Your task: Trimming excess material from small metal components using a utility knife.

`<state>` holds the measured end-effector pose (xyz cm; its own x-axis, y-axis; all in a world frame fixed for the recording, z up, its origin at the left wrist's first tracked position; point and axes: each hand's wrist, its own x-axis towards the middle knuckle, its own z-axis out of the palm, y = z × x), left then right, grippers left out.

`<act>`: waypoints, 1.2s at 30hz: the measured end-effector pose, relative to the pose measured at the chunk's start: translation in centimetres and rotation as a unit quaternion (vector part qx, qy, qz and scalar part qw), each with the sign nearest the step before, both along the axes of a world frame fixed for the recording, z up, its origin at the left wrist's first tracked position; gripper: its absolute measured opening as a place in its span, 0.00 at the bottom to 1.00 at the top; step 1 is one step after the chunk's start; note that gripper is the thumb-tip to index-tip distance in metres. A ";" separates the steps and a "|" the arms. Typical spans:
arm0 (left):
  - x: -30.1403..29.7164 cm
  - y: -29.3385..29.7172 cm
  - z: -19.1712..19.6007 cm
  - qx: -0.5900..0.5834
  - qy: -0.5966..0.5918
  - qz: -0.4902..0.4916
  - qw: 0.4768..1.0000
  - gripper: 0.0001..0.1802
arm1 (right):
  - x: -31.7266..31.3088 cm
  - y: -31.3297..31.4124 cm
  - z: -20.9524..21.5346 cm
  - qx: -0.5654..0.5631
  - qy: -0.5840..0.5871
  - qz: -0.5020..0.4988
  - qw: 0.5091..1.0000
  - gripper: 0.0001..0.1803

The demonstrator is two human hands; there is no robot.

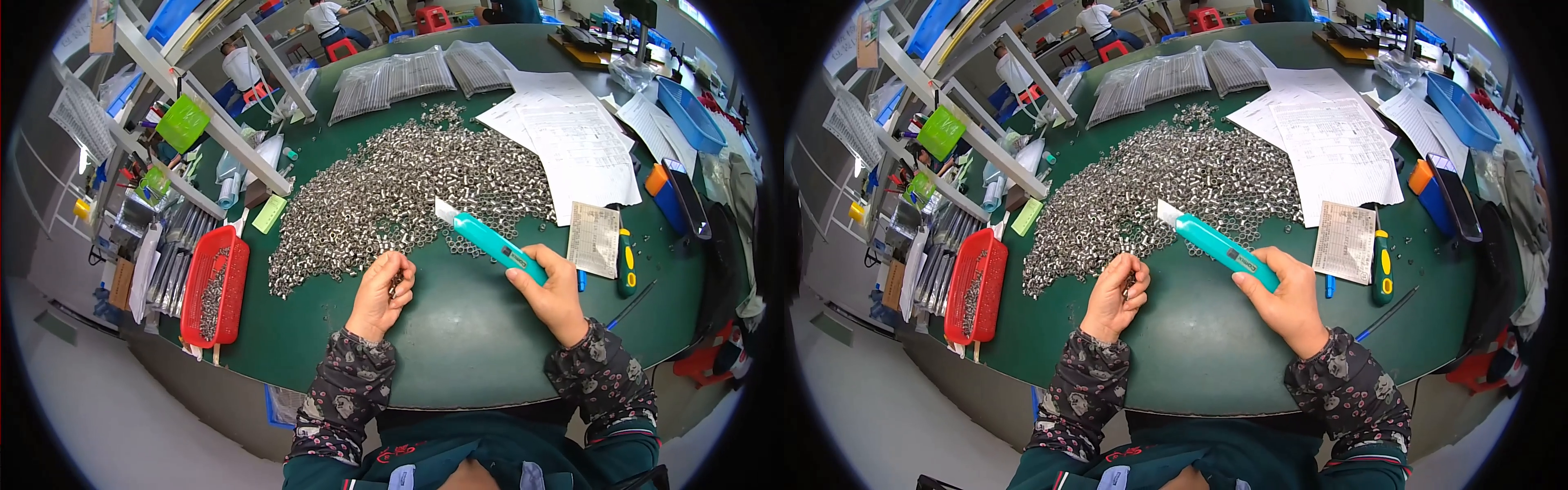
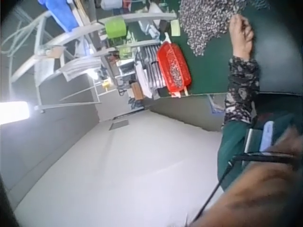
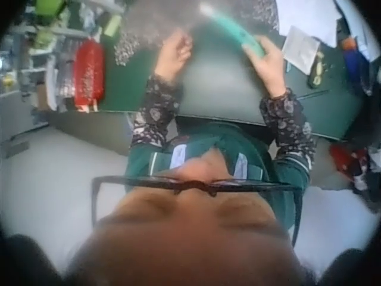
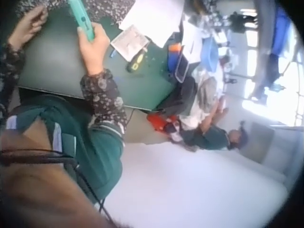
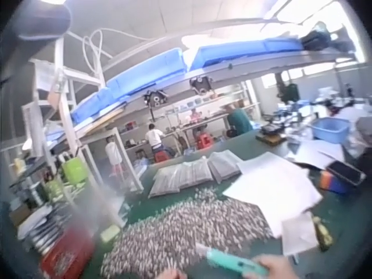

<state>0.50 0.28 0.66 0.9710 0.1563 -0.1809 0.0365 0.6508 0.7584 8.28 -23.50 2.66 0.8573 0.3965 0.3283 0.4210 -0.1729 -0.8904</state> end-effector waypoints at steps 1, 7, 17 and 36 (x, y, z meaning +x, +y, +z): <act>0.3 -0.4 0.2 0.050 0.025 0.000 0.998 0.08 | -0.1 -0.1 0.2 0.007 0.007 -0.008 1.000 0.10; 3.1 -2.6 0.9 0.574 0.050 -0.012 0.817 0.07 | -0.3 -0.2 0.3 0.020 -0.025 -0.013 0.999 0.11; 5.1 -4.9 0.7 0.832 0.058 -0.024 0.550 0.09 | -0.3 -0.2 0.3 0.037 -0.061 -0.001 0.997 0.11; -0.2 1.1 -0.5 -0.078 -0.030 -0.009 0.996 0.06 | -0.6 0.3 0.0 -0.069 0.044 0.114 0.990 0.13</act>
